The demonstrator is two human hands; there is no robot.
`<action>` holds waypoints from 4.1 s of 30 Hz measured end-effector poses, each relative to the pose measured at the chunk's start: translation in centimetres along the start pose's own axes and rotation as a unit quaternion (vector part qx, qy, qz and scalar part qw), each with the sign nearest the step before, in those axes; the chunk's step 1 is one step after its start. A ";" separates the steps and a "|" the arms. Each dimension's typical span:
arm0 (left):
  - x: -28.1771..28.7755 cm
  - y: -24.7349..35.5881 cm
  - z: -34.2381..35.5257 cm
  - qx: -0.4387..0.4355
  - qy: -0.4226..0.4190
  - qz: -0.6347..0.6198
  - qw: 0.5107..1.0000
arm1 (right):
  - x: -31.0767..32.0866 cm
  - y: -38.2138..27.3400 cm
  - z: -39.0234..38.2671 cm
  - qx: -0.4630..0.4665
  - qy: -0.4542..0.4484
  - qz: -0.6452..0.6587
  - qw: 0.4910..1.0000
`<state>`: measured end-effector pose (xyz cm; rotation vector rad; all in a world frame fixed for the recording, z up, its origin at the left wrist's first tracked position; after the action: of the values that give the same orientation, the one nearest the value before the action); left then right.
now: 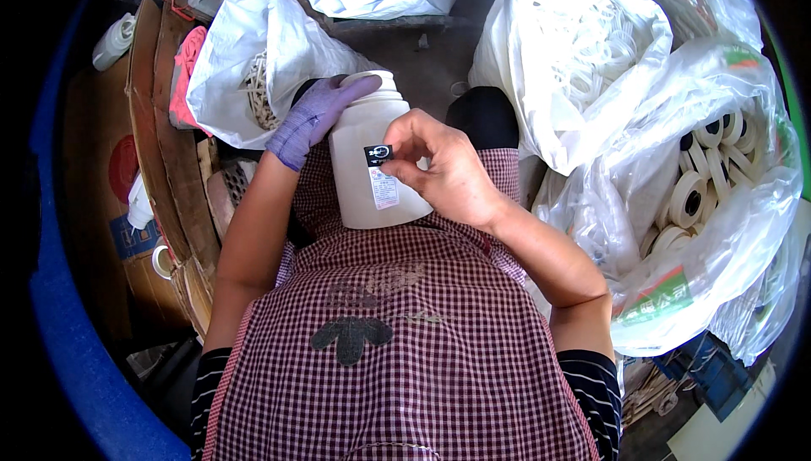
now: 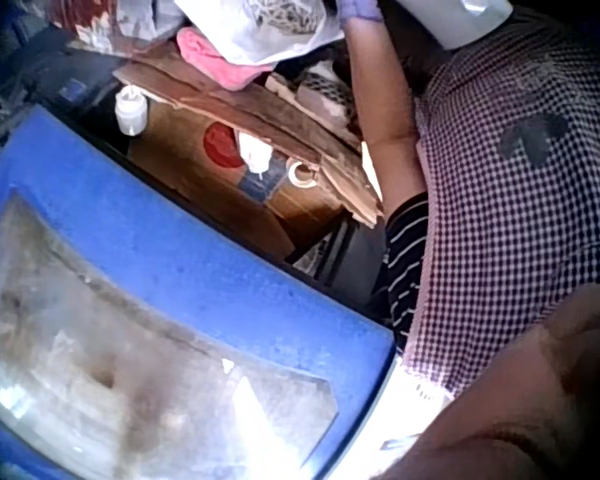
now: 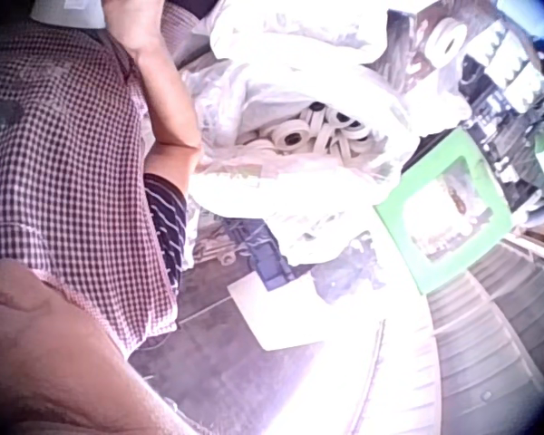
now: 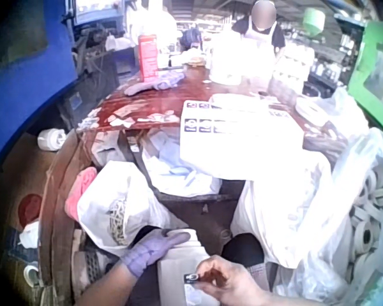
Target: The person sits on the floor and repeatedly picks up white plastic jugs, applies a small black label to the side of each jug, and places the labeled jugs on a nearby table. The person also handles small white plastic rings, placing them into a bag.
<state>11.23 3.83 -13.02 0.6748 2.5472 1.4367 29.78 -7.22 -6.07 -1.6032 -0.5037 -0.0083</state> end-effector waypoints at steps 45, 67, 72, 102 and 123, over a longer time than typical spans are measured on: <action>-0.8 0.6 -1.3 -0.005 0.025 0.068 0.997 | 0.1 3.6 2.5 0.070 0.136 -0.247 0.957; 0.3 13.7 -11.3 -0.480 -0.032 0.059 0.875 | 6.9 -2.5 0.0 0.138 0.042 -0.248 0.958; 1.7 14.9 -13.4 -0.522 0.024 0.071 0.849 | 7.6 -5.0 0.8 0.174 0.044 -0.248 0.952; 2.5 -1.0 -8.0 -0.126 -0.041 -0.479 0.867 | 40.4 -1.8 12.7 0.025 0.358 -0.697 0.621; -1.8 3.5 -11.2 -0.296 0.110 -0.049 0.947 | 9.9 -7.8 -1.5 0.388 0.263 -0.255 0.846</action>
<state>10.21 -4.18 -4.27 0.2959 2.0530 2.1901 36.62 -5.49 4.51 -0.5885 -0.4060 -0.5669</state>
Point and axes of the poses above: each hand's wrist, its own z-axis towards the middle knuckle, its own x-axis out of the back of the hand, y = z × x, the point moved 3 cm from there along z, towards the middle knuckle, and after that the axes turned 12 degrees about -z, right-handed, at the moved point
